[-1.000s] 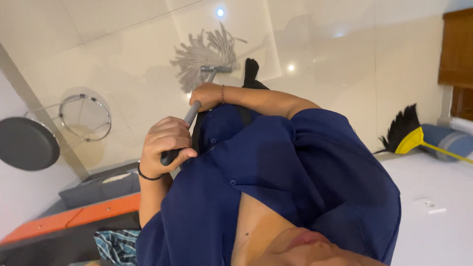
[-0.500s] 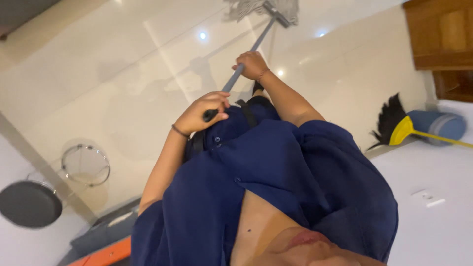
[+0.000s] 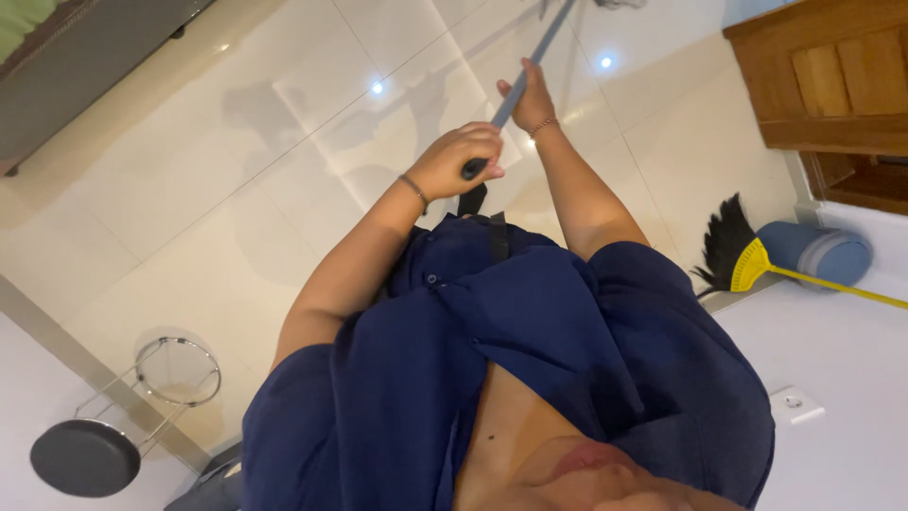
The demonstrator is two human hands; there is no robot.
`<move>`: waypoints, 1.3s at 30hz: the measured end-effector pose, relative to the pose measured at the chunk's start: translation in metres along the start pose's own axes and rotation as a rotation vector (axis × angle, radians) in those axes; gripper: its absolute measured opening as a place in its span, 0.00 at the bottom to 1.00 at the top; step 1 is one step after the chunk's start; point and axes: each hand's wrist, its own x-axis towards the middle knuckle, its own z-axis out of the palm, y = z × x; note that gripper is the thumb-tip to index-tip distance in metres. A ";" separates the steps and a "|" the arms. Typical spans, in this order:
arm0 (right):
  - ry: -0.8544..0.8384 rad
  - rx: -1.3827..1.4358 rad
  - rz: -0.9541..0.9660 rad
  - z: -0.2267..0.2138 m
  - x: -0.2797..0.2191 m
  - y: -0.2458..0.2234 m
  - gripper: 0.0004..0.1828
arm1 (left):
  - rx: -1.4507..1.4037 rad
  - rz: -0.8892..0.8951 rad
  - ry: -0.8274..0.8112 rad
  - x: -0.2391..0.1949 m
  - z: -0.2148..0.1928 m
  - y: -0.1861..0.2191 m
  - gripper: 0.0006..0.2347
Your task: The person mops a tiled floor in a hotel room with a mop held in both hands, moving it in several passes.
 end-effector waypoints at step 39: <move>-0.163 -0.353 -0.486 0.038 0.133 -0.252 0.11 | 0.021 0.077 0.073 -0.012 -0.264 -0.007 0.13</move>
